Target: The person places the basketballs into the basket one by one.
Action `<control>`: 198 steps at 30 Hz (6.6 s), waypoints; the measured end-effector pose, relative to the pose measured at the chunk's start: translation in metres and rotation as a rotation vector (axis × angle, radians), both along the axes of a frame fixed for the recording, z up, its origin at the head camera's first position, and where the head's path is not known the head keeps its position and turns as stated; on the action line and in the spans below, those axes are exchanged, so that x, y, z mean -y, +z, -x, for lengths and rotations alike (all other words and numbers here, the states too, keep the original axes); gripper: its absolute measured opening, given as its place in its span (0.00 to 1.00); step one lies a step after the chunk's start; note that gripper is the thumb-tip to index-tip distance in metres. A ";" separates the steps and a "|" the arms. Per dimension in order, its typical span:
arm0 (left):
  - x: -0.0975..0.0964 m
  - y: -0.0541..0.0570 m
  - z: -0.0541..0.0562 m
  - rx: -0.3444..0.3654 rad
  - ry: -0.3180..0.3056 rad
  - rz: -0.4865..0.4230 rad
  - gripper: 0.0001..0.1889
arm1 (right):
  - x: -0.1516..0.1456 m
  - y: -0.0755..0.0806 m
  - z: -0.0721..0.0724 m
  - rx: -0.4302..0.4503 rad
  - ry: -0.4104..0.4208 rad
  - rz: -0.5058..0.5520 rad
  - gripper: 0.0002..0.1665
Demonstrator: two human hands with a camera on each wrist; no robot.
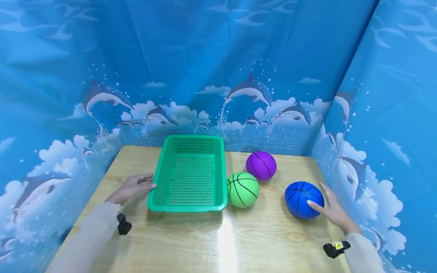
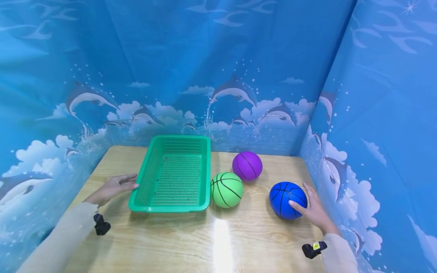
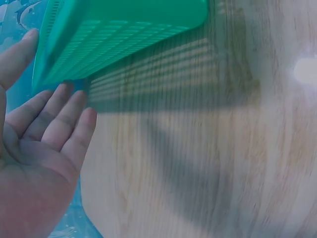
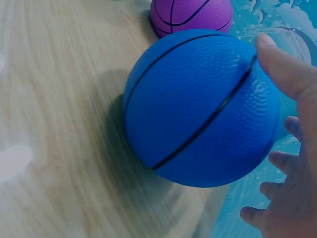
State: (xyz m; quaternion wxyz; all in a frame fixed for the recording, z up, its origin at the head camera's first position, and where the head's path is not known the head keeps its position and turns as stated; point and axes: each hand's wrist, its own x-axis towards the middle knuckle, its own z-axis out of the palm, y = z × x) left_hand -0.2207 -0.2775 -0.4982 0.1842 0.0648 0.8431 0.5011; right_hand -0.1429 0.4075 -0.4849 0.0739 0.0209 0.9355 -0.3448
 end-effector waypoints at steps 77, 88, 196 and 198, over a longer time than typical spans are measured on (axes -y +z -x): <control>-0.010 -0.007 -0.005 0.140 0.137 -0.158 0.38 | 0.042 0.006 0.015 -0.129 -0.308 0.418 0.62; -0.011 -0.005 -0.004 0.144 0.121 -0.186 0.37 | 0.100 0.031 0.034 -0.173 -0.227 0.639 0.57; -0.010 -0.004 -0.008 0.155 0.076 -0.171 0.38 | 0.328 0.018 0.070 -0.307 0.123 0.584 0.43; -0.010 -0.004 -0.008 0.152 0.072 -0.170 0.38 | 0.320 0.030 0.064 -0.295 0.117 0.591 0.42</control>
